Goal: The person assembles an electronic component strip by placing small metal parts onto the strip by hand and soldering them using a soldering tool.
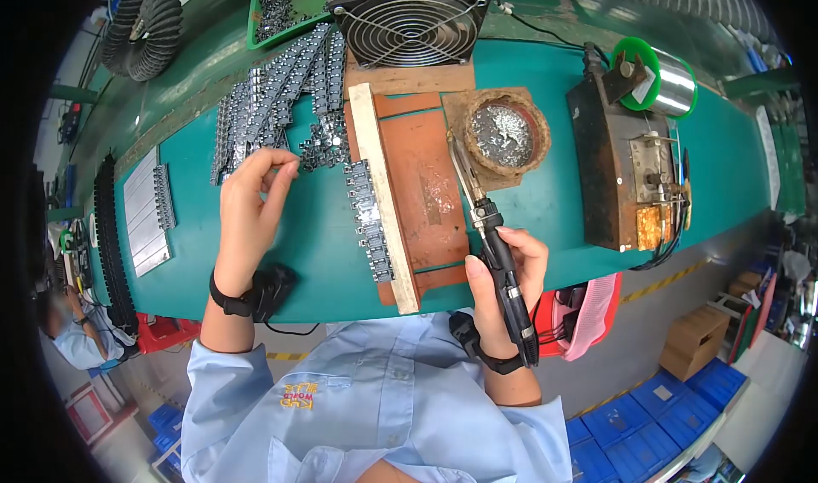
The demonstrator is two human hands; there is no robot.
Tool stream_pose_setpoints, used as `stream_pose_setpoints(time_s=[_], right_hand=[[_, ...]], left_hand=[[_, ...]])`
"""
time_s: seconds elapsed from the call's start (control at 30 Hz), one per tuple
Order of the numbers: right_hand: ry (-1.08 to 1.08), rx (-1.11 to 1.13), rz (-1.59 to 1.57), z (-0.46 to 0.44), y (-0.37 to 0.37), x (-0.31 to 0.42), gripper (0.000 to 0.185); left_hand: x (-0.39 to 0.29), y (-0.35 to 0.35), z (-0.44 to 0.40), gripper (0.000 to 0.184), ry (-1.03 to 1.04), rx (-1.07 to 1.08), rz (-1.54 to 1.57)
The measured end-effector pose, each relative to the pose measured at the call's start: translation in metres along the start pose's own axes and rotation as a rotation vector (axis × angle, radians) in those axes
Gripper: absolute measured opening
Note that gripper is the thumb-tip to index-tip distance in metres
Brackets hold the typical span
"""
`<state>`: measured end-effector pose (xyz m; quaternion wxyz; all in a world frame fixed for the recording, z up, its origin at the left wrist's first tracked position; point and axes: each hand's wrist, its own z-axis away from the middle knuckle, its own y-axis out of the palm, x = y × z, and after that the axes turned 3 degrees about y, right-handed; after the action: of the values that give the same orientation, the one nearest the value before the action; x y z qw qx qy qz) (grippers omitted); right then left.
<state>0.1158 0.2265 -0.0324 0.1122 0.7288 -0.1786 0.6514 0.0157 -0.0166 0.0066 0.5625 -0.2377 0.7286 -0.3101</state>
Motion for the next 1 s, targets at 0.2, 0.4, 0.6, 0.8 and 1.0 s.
stream_pose_setpoints(time_s=[0.2, 0.4, 0.6, 0.8, 1.0], right_hand=[[0.005, -0.007, 0.009, 0.001, 0.001, 0.003, 0.036], [0.016, 0.007, 0.004, 0.001, 0.0, 0.003, 0.037], [0.004, 0.008, 0.018, 0.001, 0.0, 0.003, 0.037], [-0.008, 0.011, 0.033, 0.001, 0.0, 0.002, 0.036], [-0.005, 0.003, 0.036, 0.001, 0.001, 0.001, 0.036]], left_hand=[[0.009, 0.002, -0.003, 0.011, 0.158, -0.066, -0.127], [0.017, 0.007, -0.004, 0.014, 0.207, 0.028, -0.146], [0.011, 0.006, -0.006, 0.014, 0.214, -0.031, -0.133], [-0.003, 0.002, 0.004, 0.007, 0.055, 0.107, 0.133], [-0.006, 0.006, 0.011, 0.008, -0.404, 0.636, 0.864]])
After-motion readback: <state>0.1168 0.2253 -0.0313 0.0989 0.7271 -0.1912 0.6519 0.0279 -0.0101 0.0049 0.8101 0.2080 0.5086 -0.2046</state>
